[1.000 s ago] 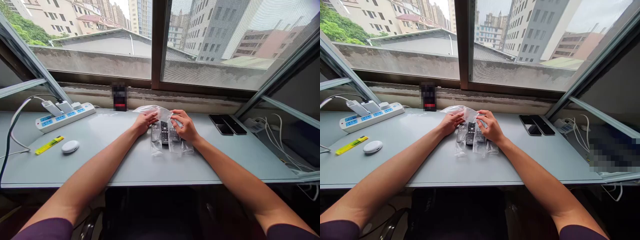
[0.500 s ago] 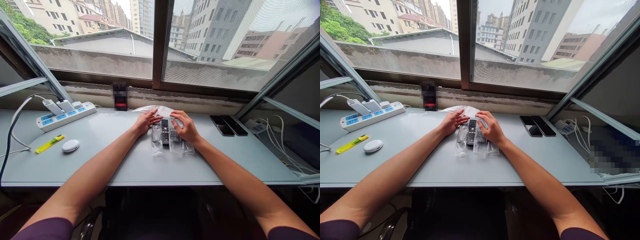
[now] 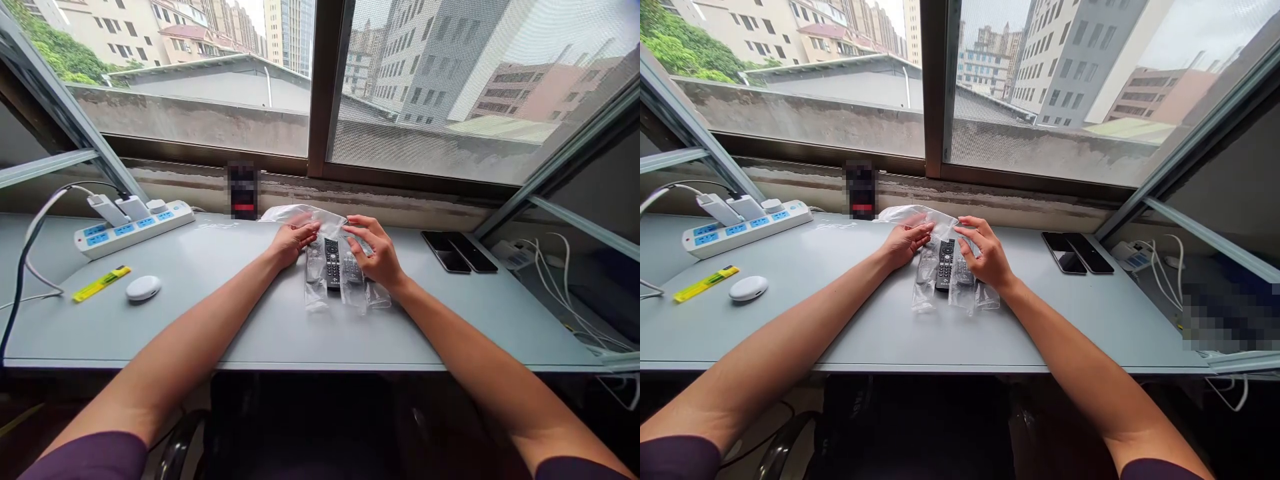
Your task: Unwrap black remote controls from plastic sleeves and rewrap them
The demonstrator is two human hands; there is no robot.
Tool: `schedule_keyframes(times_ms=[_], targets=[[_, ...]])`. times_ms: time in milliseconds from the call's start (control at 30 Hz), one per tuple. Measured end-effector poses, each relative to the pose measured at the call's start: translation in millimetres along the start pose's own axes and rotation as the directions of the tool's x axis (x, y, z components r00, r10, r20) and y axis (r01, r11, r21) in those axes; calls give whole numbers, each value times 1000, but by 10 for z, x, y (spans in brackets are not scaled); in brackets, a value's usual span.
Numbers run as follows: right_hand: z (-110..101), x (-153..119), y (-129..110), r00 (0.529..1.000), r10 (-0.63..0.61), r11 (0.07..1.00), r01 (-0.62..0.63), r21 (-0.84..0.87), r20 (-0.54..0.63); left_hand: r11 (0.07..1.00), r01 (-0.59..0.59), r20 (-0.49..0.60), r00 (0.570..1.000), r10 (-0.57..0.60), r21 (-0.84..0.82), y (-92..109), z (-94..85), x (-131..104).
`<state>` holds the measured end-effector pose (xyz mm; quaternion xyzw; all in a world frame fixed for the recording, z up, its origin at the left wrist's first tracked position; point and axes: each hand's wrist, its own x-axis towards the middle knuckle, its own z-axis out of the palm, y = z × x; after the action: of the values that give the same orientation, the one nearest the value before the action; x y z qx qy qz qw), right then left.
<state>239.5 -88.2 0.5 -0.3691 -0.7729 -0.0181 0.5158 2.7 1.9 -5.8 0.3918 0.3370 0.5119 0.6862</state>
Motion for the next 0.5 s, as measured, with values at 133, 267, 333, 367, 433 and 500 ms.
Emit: schedule_keyframes(times_ms=[133, 267, 333, 367, 433, 500], targets=[[17, -7, 6, 1000, -6, 1000, 7, 29, -18, 1000, 8, -9, 1000, -9, -12, 2, 7, 0], [33, -7, 23, 999, 32, 999, -32, 26, -9, 1000, 14, -14, 1000, -15, -12, 14, 16, -15], [43, -12, 40, 999, 46, 999, -45, 26, -14, 1000, 16, -14, 1000, -16, -6, 19, 22, -23], [49, -17, 50, 999, 50, 998, -49, 27, -17, 1000, 16, -14, 1000, -17, -7, 21, 25, -27], [59, -27, 67, 998, 56, 998, -55, 19, -12, 1000, 16, -11, 1000, -16, -12, 22, 30, -31], [66, -34, 72, 998, 64, 998, -64, -5, 0, 1000, 12, -10, 1000, -12, -15, 19, 33, -31]])
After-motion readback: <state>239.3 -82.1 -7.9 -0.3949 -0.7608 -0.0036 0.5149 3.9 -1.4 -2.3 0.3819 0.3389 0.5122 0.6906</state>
